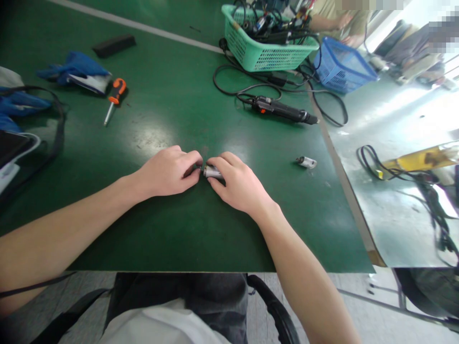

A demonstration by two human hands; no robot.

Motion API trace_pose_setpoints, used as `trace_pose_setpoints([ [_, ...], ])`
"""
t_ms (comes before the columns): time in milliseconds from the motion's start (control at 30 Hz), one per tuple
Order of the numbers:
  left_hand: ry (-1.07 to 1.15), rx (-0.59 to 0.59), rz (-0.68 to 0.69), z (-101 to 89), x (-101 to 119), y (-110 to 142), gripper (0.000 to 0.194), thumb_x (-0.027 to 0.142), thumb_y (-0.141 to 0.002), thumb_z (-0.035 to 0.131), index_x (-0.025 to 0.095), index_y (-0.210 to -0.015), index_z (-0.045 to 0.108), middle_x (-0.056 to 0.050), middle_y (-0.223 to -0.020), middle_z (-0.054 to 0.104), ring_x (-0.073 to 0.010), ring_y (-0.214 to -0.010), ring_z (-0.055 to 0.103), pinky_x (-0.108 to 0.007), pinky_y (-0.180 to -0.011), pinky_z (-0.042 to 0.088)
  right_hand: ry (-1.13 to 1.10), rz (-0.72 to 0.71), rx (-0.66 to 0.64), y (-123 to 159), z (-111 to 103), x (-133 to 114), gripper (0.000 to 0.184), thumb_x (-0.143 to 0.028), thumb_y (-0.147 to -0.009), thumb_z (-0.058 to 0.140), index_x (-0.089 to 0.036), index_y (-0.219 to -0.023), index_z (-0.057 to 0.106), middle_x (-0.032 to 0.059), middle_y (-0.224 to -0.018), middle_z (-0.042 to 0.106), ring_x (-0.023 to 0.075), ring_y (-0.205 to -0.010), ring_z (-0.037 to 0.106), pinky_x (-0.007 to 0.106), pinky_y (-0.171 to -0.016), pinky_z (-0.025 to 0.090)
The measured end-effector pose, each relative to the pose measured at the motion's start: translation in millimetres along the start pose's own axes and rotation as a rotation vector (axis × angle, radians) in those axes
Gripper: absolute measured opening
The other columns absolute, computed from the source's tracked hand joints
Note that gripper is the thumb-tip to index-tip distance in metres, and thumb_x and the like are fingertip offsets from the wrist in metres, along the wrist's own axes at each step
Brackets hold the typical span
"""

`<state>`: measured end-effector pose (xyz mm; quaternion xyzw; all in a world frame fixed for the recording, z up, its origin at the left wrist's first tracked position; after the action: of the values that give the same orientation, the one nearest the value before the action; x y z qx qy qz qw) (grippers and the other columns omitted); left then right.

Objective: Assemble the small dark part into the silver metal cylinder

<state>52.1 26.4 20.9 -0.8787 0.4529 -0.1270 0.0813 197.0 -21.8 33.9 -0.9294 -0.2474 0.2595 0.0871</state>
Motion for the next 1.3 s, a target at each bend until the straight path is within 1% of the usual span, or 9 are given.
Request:
trace_pose_setpoints([
  [167, -0.001, -0.004, 0.011, -0.7, 1.0, -0.8, 0.02, 0.029, -0.097, 0.047, 0.017, -0.096, 0.063, -0.005, -0.076, 0.072, -0.0228, -0.069, 0.067, -0.038, -0.074, 0.047, 0.004, -0.001, -0.002, -0.5, -0.2, -0.9, 0.029, -0.018, -0.093, 0.062, -0.024, -0.121, 0.063, 0.0089, -0.113, 0.067, 0.0274, -0.105, 0.065, 0.041, -0.091, 0.055],
  [367, 0.0, -0.012, 0.036, 1.2, 1.8, -1.3, 0.02, 0.029, -0.096, 0.048, 0.018, -0.09, 0.064, -0.004, -0.075, 0.072, -0.0209, -0.067, 0.067, -0.037, -0.072, 0.045, -0.007, -0.006, 0.01, 0.1, -0.9, -1.0, 0.03, -0.017, -0.092, 0.062, -0.025, -0.121, 0.063, 0.0081, -0.112, 0.066, 0.0269, -0.104, 0.065, 0.041, -0.092, 0.055],
  [567, 0.008, -0.013, 0.048, 2.9, 1.2, 0.1, 0.019, 0.029, -0.096, 0.048, 0.019, -0.09, 0.063, -0.004, -0.076, 0.073, -0.0204, -0.066, 0.066, -0.037, -0.072, 0.045, -0.003, -0.007, 0.003, -0.1, -0.7, -0.9, 0.03, -0.017, -0.093, 0.062, -0.025, -0.121, 0.062, 0.0088, -0.113, 0.067, 0.0272, -0.104, 0.065, 0.042, -0.092, 0.055],
  [1000, 0.008, -0.011, 0.055, 3.1, 0.3, 0.0, 0.02, 0.029, -0.095, 0.049, 0.019, -0.089, 0.064, -0.004, -0.076, 0.073, -0.0206, -0.067, 0.066, -0.037, -0.073, 0.045, 0.012, -0.008, 0.001, 0.2, -1.3, -0.8, 0.028, -0.018, -0.093, 0.063, -0.021, -0.121, 0.063, 0.0094, -0.112, 0.066, 0.0267, -0.104, 0.064, 0.04, -0.091, 0.055],
  [1300, 0.015, -0.013, 0.054, 5.0, -0.4, 0.0, 0.021, 0.031, -0.098, 0.046, 0.019, -0.092, 0.062, -0.004, -0.076, 0.072, -0.0205, -0.067, 0.066, -0.037, -0.073, 0.044, 0.006, -0.009, 0.0, 0.3, -0.3, -0.3, 0.029, -0.019, -0.094, 0.062, -0.022, -0.123, 0.063, 0.0096, -0.114, 0.067, 0.0271, -0.105, 0.065, 0.041, -0.091, 0.055],
])
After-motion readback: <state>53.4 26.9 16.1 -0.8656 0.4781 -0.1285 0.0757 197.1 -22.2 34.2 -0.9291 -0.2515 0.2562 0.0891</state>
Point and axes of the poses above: each hand's wrist, its own y-axis away from the middle knuckle, its own z-axis out of the palm, x = y × z, the point moved 6 cm from there along -y, towards the middle knuckle
